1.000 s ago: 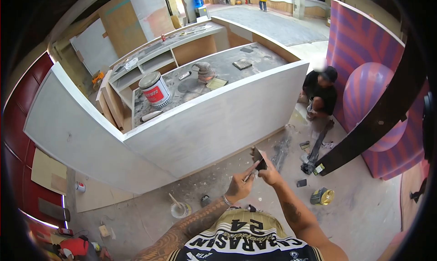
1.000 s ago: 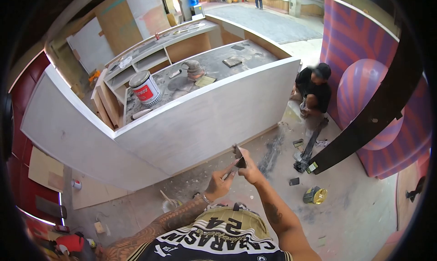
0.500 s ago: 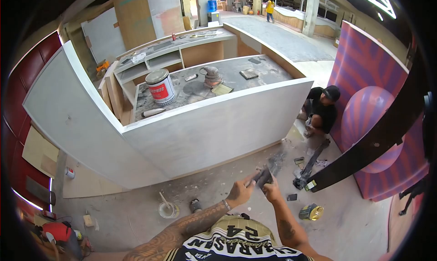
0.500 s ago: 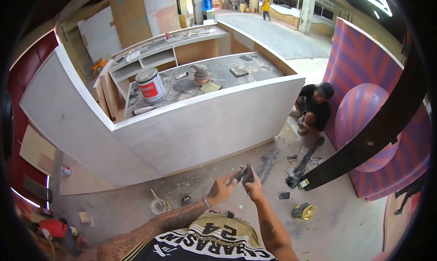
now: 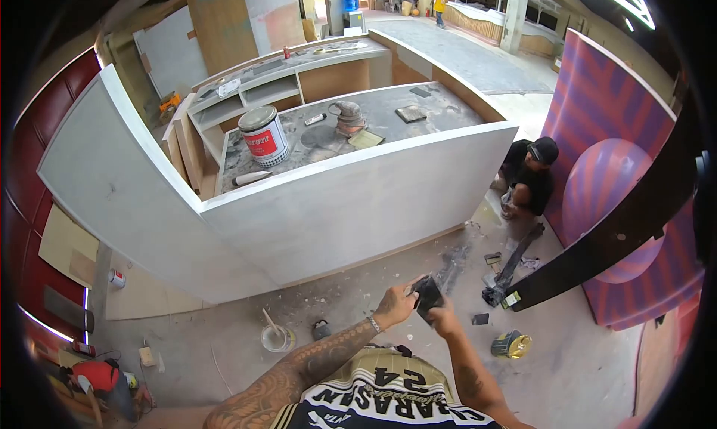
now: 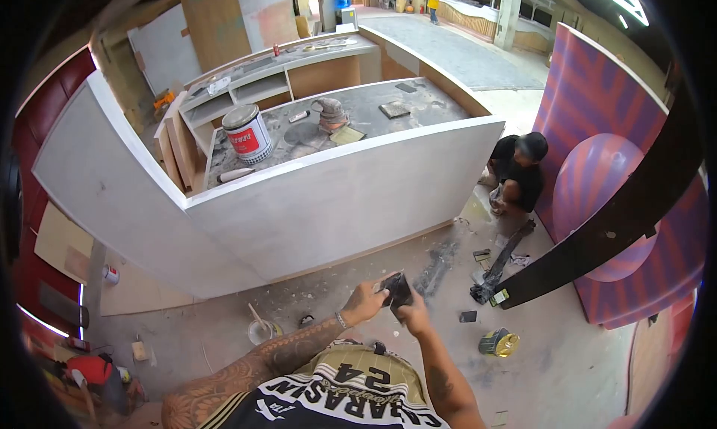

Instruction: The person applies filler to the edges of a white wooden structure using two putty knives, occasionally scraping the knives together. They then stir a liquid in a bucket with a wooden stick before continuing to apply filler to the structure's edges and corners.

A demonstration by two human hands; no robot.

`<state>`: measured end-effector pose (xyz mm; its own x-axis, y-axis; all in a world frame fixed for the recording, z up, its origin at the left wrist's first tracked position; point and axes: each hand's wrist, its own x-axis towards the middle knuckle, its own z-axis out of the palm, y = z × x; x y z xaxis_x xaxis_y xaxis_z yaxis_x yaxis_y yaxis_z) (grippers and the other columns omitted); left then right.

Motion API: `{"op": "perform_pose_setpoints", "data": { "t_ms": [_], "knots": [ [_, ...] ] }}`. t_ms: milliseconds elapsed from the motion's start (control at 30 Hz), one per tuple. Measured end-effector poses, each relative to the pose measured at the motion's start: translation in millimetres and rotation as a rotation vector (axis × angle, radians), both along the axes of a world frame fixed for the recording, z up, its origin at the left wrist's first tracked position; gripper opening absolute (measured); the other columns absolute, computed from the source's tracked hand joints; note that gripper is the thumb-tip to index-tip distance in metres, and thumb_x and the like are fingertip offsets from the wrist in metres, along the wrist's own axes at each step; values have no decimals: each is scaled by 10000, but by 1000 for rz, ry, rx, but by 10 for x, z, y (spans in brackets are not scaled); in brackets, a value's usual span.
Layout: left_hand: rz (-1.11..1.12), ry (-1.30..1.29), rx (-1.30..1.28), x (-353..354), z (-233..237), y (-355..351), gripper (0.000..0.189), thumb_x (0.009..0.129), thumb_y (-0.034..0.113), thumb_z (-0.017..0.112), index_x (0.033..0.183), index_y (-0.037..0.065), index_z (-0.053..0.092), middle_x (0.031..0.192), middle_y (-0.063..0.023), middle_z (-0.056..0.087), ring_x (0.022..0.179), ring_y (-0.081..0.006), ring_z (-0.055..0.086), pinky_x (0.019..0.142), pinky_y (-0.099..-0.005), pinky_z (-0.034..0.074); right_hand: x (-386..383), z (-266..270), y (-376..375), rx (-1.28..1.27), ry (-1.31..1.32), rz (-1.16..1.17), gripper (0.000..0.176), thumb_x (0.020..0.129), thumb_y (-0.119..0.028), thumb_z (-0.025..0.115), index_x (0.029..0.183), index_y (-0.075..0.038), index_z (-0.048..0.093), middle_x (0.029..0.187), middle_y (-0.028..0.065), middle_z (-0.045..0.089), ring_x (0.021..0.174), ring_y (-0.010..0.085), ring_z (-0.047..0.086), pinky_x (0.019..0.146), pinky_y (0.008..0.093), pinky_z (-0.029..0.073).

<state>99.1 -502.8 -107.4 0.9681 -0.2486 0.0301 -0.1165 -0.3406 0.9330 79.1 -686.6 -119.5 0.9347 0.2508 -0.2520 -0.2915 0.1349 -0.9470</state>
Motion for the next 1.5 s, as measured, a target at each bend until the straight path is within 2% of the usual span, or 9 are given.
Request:
{"op": "perform_pose_setpoints", "data": {
  "t_ms": [500, 600, 733, 833, 967, 1033, 1267, 1433, 1500],
  "knots": [
    [111, -74, -177, 81, -284, 171, 453, 905, 91, 586, 1350, 174, 589, 653, -7, 547, 590, -56, 456, 555, -273, 438, -105, 344, 438, -112, -60, 15, 559, 730, -37, 539, 1288, -10, 535, 959, 64, 594, 706, 122, 503, 659, 283, 449],
    [185, 138, 17, -55, 182, 407, 448, 906, 120, 577, 1352, 163, 572, 819, -199, 676, 668, -169, 610, 649, -318, 499, 43, -214, 85, -183, 78, 13, 349, 824, -79, 614, 1170, -35, 620, 900, 14, 594, 721, 110, 506, 657, 278, 446],
    [327, 90, 59, -370, 483, 433, 443, 914, 80, 560, 1353, 133, 574, 981, -177, 710, 800, -200, 674, 741, -320, 530, 62, -49, 5, 446, 424, -678, 216, 964, -317, 609, 838, -141, 615, 684, -28, 561, 614, 85, 538, 513, 257, 440],
    [21, -814, 75, -462, 194, 357, 439, 910, 31, 539, 1347, 73, 563, 1193, -188, 656, 1063, -283, 667, 900, -345, 536, -17, -590, -185, 1227, 772, -109, 294, 945, -389, 628, 754, -183, 541, 581, -46, 481, 479, 79, 486, 407, 239, 385],
    [-299, -888, 202, -412, 316, 201, 462, 876, 66, 595, 1330, 2, 541, 1282, -243, 585, 1152, -335, 624, 948, -377, 518, -338, -199, 292, 817, 841, -111, 395, 891, -501, 659, 686, -201, 504, 515, -54, 426, 370, 81, 352, 340, 239, 277],
    [-55, -17, 228, -261, 483, 209, 450, 886, 14, 538, 1336, 18, 548, 1289, -221, 587, 1188, -326, 598, 977, -367, 501, -590, -105, 322, 722, 779, -91, 414, 875, -523, 668, 672, -203, 501, 493, -47, 404, 361, 89, 334, 327, 232, 233],
    [-344, -742, -48, -366, 330, 125, 450, 881, -26, 546, 1328, 29, 558, 1296, -200, 594, 1137, -328, 624, 923, -376, 515, -443, -307, 121, 753, 825, -195, 333, 917, -444, 621, 746, -169, 542, 488, -36, 396, 370, 73, 340, 320, 211, 251],
    [334, 143, 88, 175, -402, 442, 388, 848, 57, 684, 1227, 100, 611, 1048, -119, 706, 899, -259, 688, 718, -389, 537, -645, -180, 139, 424, 726, -347, 254, 891, -329, 709, 812, -138, 561, 595, -5, 494, 436, 145, 461, 372, 251, 367],
    [498, 461, -579, 52, 135, 357, 235, 879, 184, 706, 1083, 93, 635, 878, -17, 678, 734, -187, 640, 627, -326, 495, -515, -90, 114, 321, 184, -713, 195, 901, -243, 704, 863, -92, 587, 729, 35, 559, 543, 171, 535, 470, 277, 447]
  ]
}}
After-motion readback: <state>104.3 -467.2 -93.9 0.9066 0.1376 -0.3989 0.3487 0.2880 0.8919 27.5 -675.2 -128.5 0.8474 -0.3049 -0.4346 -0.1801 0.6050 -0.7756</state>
